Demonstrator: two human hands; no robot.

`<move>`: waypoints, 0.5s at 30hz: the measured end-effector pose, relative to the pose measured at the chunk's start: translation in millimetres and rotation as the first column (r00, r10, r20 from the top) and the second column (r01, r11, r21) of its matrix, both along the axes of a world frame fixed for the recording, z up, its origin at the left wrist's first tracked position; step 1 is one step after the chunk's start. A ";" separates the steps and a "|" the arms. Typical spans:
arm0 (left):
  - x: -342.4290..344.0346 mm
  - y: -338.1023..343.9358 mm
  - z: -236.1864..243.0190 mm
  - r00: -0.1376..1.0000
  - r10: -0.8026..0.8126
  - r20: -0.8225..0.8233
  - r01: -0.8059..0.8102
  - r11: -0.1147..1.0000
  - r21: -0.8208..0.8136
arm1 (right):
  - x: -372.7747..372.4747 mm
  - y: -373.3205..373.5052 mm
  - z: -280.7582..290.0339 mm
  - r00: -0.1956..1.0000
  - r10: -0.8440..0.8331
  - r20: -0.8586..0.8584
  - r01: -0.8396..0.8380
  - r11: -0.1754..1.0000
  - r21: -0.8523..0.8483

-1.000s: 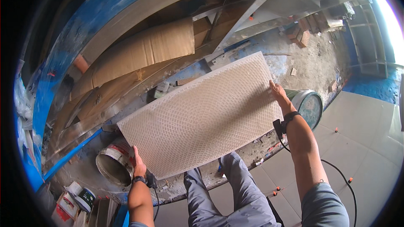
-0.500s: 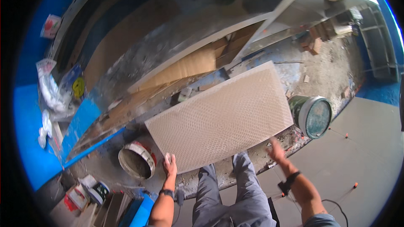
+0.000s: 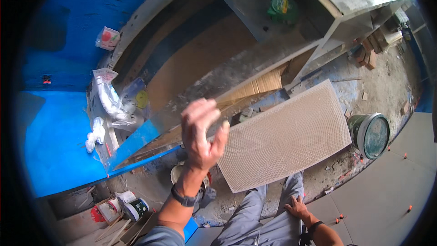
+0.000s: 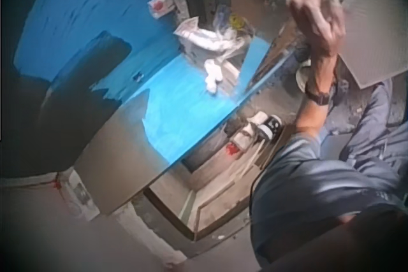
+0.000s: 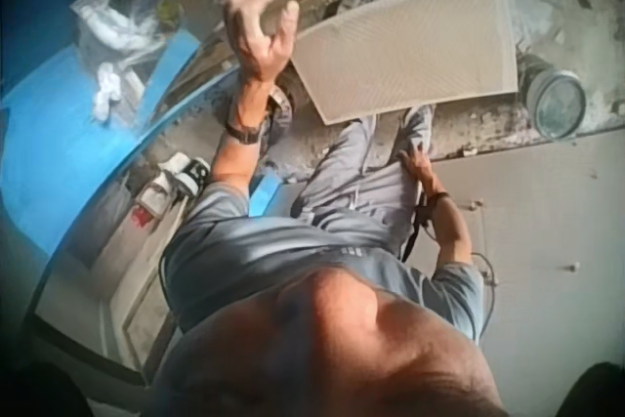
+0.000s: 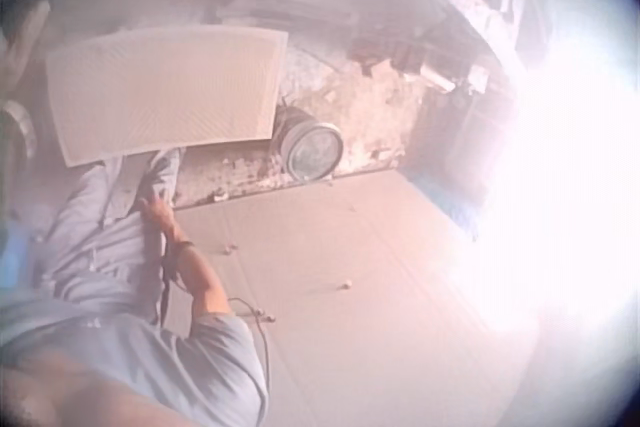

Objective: Applying adhesive or mortar to the back of a large tile using a trowel.

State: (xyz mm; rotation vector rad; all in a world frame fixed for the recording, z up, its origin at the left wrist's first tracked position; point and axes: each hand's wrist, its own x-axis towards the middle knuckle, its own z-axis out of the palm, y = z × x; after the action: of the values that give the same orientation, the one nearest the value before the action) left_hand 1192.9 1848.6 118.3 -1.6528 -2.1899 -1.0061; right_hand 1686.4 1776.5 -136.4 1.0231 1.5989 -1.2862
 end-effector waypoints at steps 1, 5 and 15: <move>-15.3 2.3 10.0 0.995 0.045 -0.083 -0.045 0.999 0.002 | -11.9 -4.3 6.7 0.999 0.011 0.031 -0.012 1.000 0.008; -40.8 17.2 10.9 0.970 0.155 -0.186 -0.142 0.986 0.086 | -12.5 -6.3 10.9 0.997 -0.020 0.075 0.015 0.998 0.058; -47.0 21.5 -6.8 0.954 0.173 -0.243 -0.146 0.981 0.125 | -28.0 -30.4 -4.2 0.990 0.042 0.137 -0.047 0.998 0.037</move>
State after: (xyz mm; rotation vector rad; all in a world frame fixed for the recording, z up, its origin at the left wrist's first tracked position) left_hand 1145.9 1870.1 111.6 -1.4424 -2.0280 -0.8032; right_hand 1658.5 1746.1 -140.6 1.0710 1.5408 -1.1341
